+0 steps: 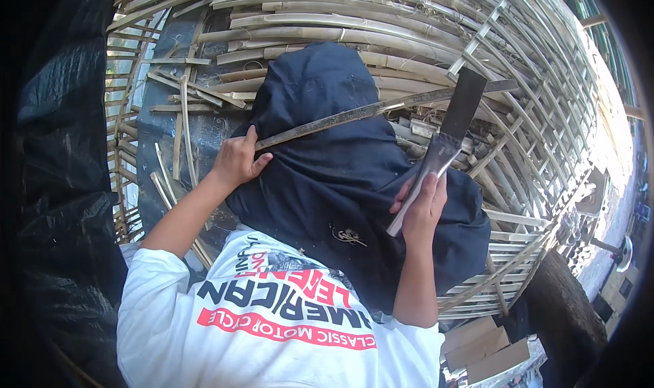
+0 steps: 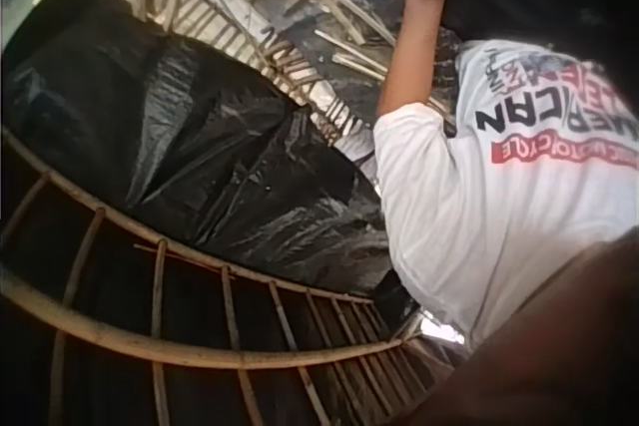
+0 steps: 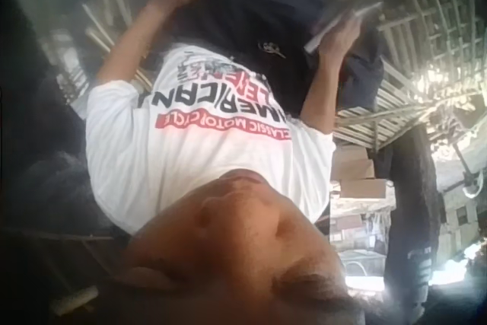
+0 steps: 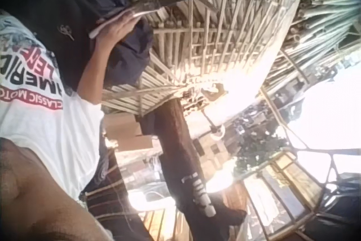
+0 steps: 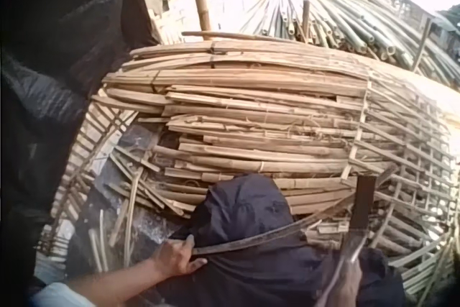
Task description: The person weaves thin bamboo strips into a pre-constructed bamboo lattice frame, using a cleaver to trim the ends and wedge the strips into place.
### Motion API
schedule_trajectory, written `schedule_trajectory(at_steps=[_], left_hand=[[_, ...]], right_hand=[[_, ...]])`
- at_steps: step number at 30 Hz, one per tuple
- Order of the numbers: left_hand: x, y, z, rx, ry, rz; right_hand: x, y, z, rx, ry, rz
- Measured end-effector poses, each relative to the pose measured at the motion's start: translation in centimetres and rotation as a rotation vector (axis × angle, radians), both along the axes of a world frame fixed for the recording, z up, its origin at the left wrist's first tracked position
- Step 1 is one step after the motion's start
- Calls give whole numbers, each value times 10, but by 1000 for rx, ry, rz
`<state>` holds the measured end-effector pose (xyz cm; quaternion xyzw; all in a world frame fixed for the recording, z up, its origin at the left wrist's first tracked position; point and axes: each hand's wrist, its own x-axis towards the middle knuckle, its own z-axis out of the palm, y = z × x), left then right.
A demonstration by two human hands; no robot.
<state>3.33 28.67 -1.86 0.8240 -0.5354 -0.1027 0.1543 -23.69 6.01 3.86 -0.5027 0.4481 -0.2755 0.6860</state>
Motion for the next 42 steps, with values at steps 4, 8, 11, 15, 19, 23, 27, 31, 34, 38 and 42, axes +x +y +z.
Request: schedule_trajectory(at_steps=[4,8,11,15,19,23,27,31,34,38,42], left_hand=[[8,8,-5,1,-62,-20],[2,-3,-2,-12,-56,-10],[5,5,-2,47,-19,-20],[1,-1,0,-1,9,-22],[5,5,1,57,-15,-15],[-2,-2,4,3,-11,-17],[5,5,-3,-16,-73,-34],[0,1,-3,-34,-45,-25],[0,1,-5,-25,-59,-21],[0,3,3,16,-15,-10],[-2,2,3,-12,-3,-6]], right_hand=[[3,19,-3,-48,228,394],[9,12,-4,-46,41,97],[7,26,-4,-18,253,405],[-1,-1,-2,-41,12,77],[4,24,-9,-8,238,437],[5,9,-7,-86,55,238],[17,32,0,6,218,409],[18,22,-10,-35,130,308],[30,41,-6,36,154,307],[23,29,1,21,171,369],[18,22,12,48,103,402]])
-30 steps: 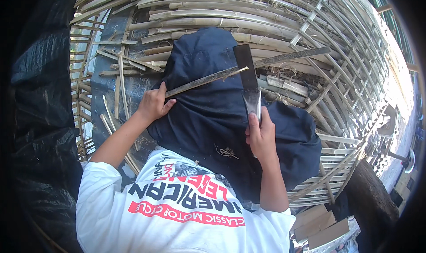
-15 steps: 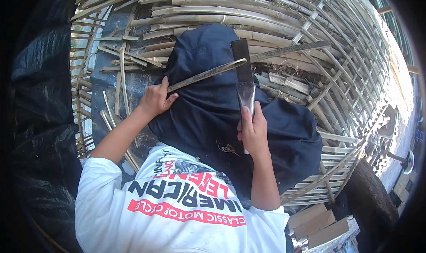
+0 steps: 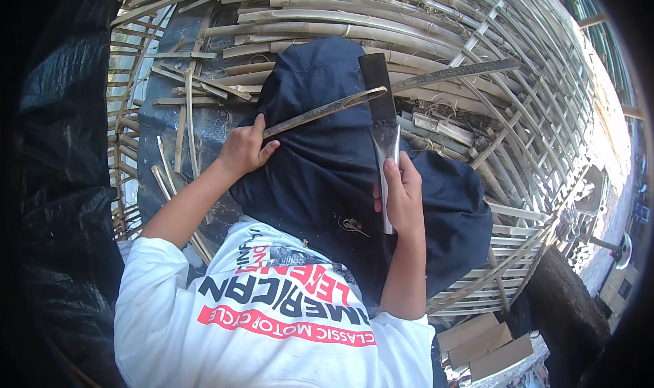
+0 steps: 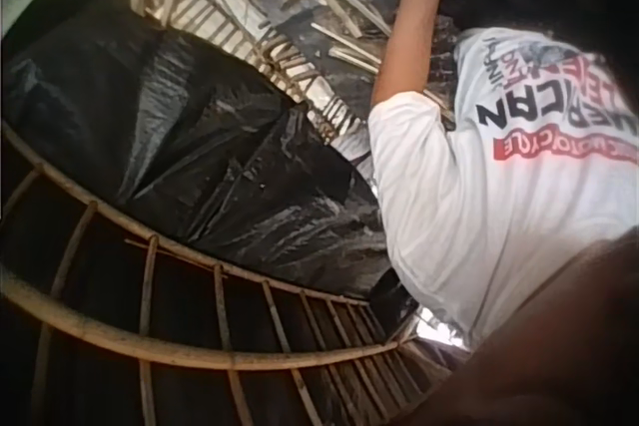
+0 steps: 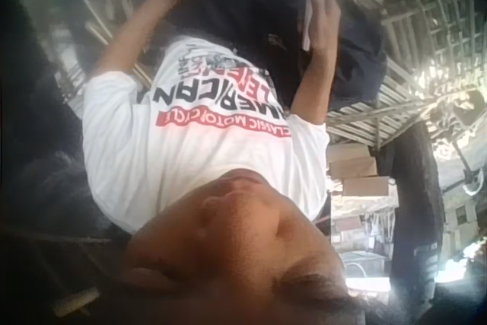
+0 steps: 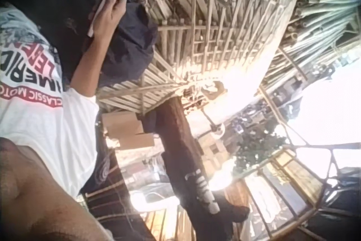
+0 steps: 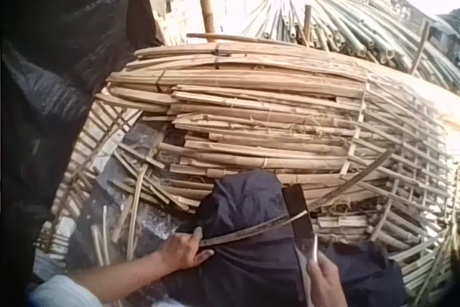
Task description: The person weaves thin bamboo strips into a pre-constructed bamboo lattice frame, using a cleaver to trim the ends and wedge the strips into place.
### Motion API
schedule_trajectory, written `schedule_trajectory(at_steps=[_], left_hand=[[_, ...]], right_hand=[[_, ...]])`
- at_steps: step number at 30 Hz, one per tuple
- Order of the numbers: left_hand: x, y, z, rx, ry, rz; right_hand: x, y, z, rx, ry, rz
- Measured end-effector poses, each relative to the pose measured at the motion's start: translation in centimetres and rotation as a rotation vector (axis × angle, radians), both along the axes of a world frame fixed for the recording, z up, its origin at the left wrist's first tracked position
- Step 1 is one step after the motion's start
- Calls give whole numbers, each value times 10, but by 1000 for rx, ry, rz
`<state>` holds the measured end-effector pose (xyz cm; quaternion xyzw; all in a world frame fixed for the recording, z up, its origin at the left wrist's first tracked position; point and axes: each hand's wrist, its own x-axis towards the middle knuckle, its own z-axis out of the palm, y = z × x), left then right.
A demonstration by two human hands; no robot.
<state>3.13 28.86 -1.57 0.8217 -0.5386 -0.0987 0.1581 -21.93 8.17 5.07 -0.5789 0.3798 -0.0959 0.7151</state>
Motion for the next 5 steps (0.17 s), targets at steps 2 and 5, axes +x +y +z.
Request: schedule_trajectory(at_steps=[2,5], left_hand=[[0,1,-2,-6,5,2],[-1,0,-4,-11,13,1]], right_hand=[[3,11,-3,-54,-62,-189],[7,19,-19,-246,-109,-418]])
